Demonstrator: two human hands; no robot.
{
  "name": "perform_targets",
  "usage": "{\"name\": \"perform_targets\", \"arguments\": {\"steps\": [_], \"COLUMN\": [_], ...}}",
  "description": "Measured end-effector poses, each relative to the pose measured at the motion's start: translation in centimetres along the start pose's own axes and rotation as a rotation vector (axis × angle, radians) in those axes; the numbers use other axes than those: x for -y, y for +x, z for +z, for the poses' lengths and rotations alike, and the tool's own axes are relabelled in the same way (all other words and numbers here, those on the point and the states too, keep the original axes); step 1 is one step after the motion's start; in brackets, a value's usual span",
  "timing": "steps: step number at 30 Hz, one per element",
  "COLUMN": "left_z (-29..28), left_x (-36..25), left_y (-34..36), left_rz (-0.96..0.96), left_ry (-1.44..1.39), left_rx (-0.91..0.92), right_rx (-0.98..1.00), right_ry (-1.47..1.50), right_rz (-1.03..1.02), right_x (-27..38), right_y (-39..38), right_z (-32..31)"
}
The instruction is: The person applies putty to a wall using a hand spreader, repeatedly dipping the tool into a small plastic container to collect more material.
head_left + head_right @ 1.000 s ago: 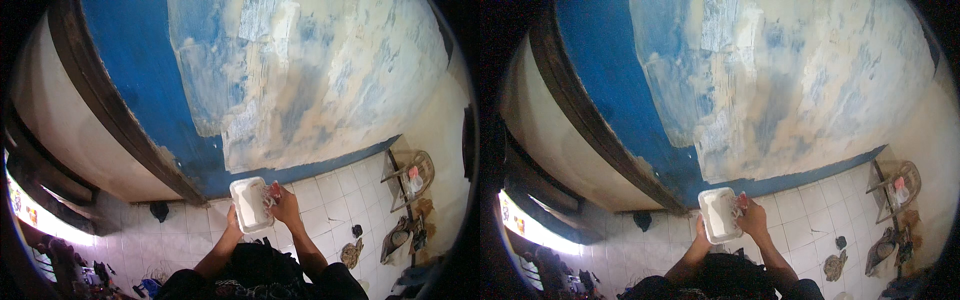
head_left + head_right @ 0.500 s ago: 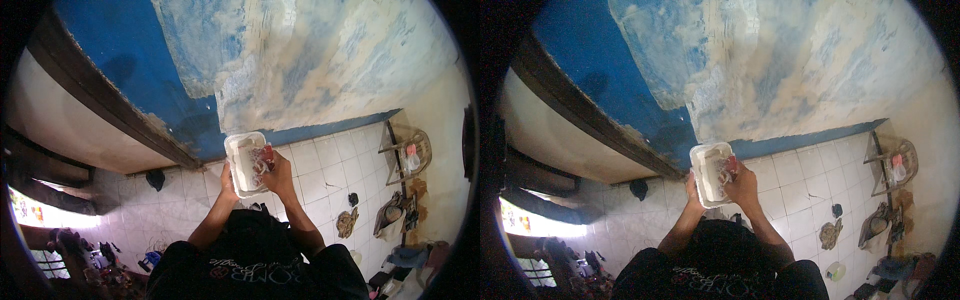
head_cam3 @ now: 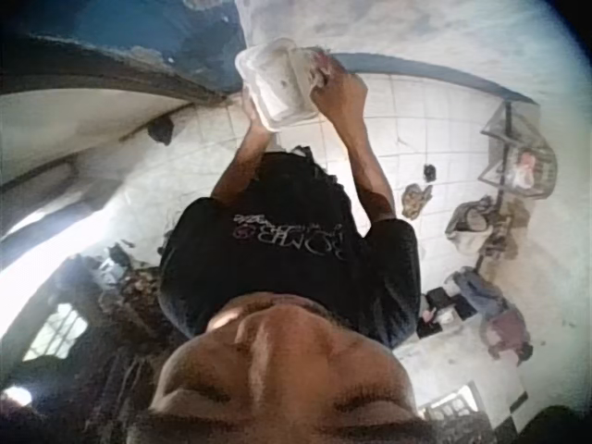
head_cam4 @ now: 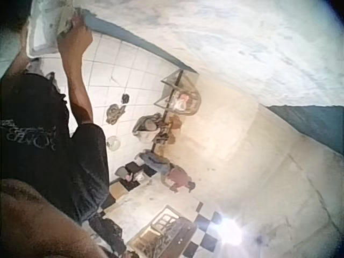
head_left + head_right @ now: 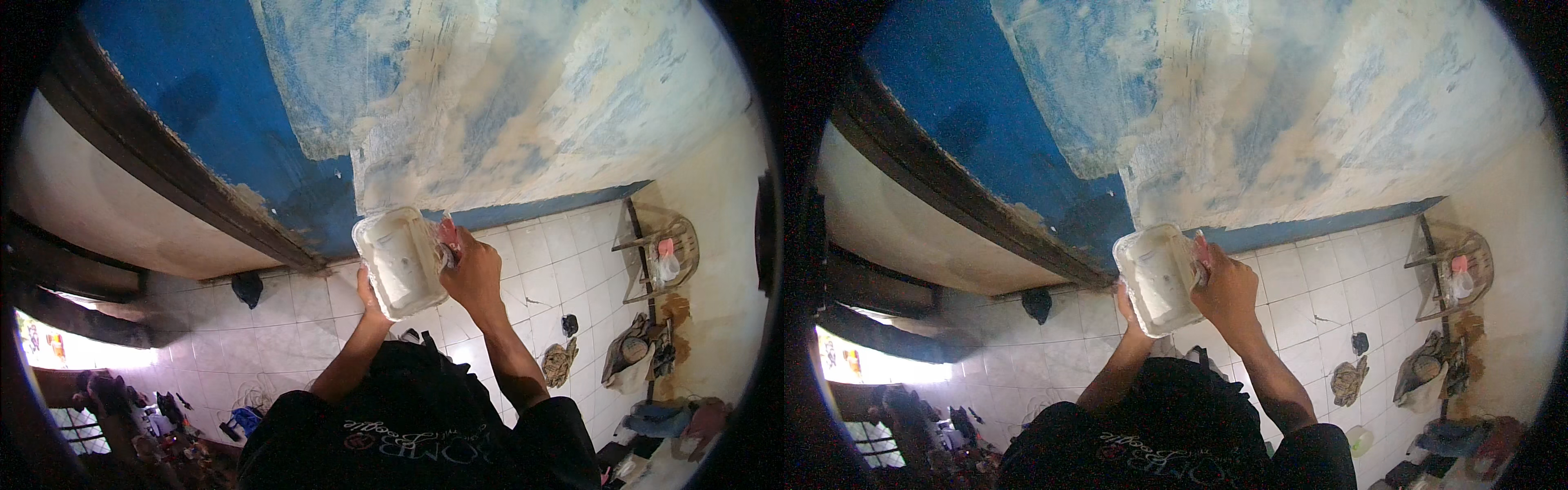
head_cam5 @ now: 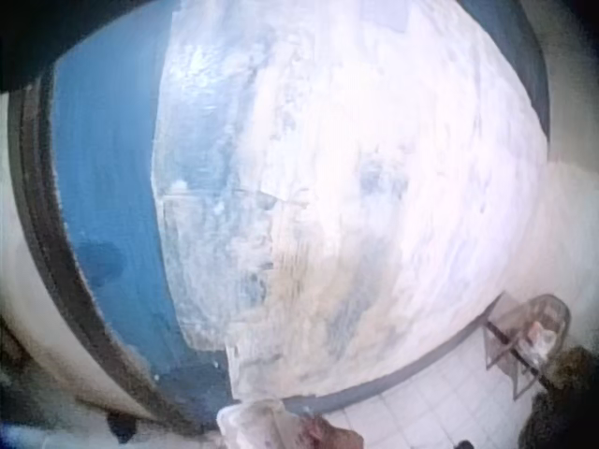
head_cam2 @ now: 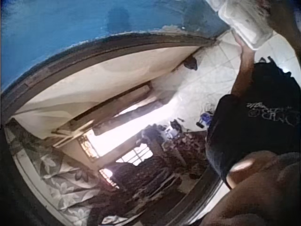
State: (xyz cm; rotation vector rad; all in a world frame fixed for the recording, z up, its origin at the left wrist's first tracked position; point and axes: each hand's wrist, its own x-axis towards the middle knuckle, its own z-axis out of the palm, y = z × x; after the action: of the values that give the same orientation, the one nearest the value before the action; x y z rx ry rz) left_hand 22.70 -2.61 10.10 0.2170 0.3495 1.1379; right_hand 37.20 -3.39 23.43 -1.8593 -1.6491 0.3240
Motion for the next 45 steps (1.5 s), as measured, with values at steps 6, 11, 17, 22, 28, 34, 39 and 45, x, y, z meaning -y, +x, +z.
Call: {"name": "perform_targets", "arguments": {"steps": [6, 11, 17, 22, 28, 34, 39, 45], "left_z": [-1.6, -1.2, -0.9, -4.5, -1.4, 1.3, 1.9, 2.0], "left_x": [1.8, 1.2, 1.7, 0.1, -1.1, -1.3, -1.0, -0.5], "left_y": [0.9, 0.8, 0.8, 0.5, 0.8, 0.6, 0.2, -0.1], "left_rz": [0.032, 0.000, -0.009, -0.106, -0.151, -0.132, -0.178, -0.219], "left_ry": [-0.175, -0.316, -0.055, -0.070, -0.103, -0.006, 0.056, 0.099], "left_rx": [0.024, 0.071, -0.185, -0.049, -0.250, -0.143, -0.180, -0.216], "right_rx": [-0.008, 0.005, -0.045, 0.008, 0.142, 0.206, 0.129, 0.113], "right_ry": [-0.123, -0.071, -0.027, -0.054, -0.064, 0.150, 0.206, 0.055], "right_rz": [-0.092, -0.085, -0.229, -0.100, -0.052, 0.139, 0.058, 0.119], "right_x": [-0.8, -0.9, 1.0, 0.6, -1.9, -2.6, -2.6, -3.9], "right_y": [0.4, 1.7, 0.8, 1.4, 1.7, 1.2, 1.1, 0.8], "right_z": [2.3, 1.3, 2.9, 2.4, 2.5, 2.0, 0.4, 0.5]}}
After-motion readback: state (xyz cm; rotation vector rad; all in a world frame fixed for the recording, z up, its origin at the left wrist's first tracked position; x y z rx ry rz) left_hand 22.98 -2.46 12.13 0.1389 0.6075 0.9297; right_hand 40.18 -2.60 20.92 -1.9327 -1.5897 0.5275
